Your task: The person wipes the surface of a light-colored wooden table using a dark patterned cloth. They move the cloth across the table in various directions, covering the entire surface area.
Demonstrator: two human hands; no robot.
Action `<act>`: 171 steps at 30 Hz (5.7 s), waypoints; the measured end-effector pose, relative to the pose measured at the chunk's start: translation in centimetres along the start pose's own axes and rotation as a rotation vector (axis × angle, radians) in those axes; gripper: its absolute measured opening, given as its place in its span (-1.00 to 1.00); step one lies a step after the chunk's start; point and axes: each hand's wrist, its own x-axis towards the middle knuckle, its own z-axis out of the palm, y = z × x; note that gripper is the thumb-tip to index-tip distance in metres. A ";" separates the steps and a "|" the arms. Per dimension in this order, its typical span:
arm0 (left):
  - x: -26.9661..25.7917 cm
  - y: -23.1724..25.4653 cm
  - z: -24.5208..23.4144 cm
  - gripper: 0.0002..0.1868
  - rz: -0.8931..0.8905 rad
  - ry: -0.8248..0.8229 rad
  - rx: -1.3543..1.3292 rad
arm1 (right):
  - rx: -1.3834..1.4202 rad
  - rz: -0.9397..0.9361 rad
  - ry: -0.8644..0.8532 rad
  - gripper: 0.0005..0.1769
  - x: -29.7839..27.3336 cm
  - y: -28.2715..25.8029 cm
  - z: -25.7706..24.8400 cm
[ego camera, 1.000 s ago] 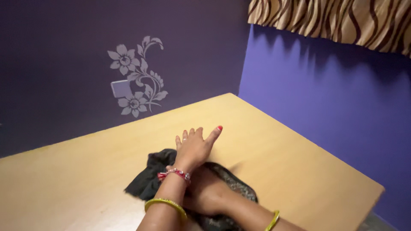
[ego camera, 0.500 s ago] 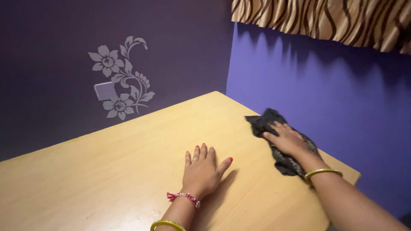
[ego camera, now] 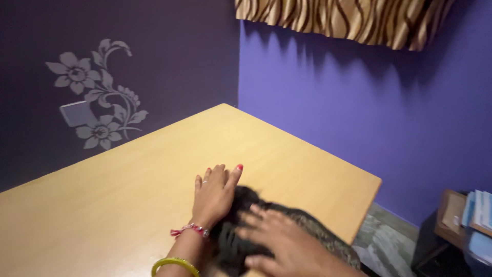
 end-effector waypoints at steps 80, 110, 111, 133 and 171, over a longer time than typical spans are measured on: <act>-10.6 -15.3 -15.1 -0.24 -0.263 -0.077 0.050 | -0.174 0.477 0.084 -0.09 16.3 17.6 -1.5; -34.7 -22.2 -22.9 -0.24 -0.651 0.403 0.244 | 0.277 -1.043 -0.659 -0.37 8.5 -17.6 2.6; -35.7 -22.0 -23.0 -0.24 -0.699 0.405 0.266 | 0.268 -1.024 -0.715 -0.35 8.6 -15.8 2.1; -49.9 -24.7 -30.1 -0.40 -0.520 0.846 -0.336 | 0.443 -1.371 -0.604 -0.43 12.1 -40.9 9.1; -54.7 -18.7 -27.7 -0.54 -0.882 1.565 0.549 | 0.155 -0.790 -0.224 -0.43 29.7 -51.5 16.9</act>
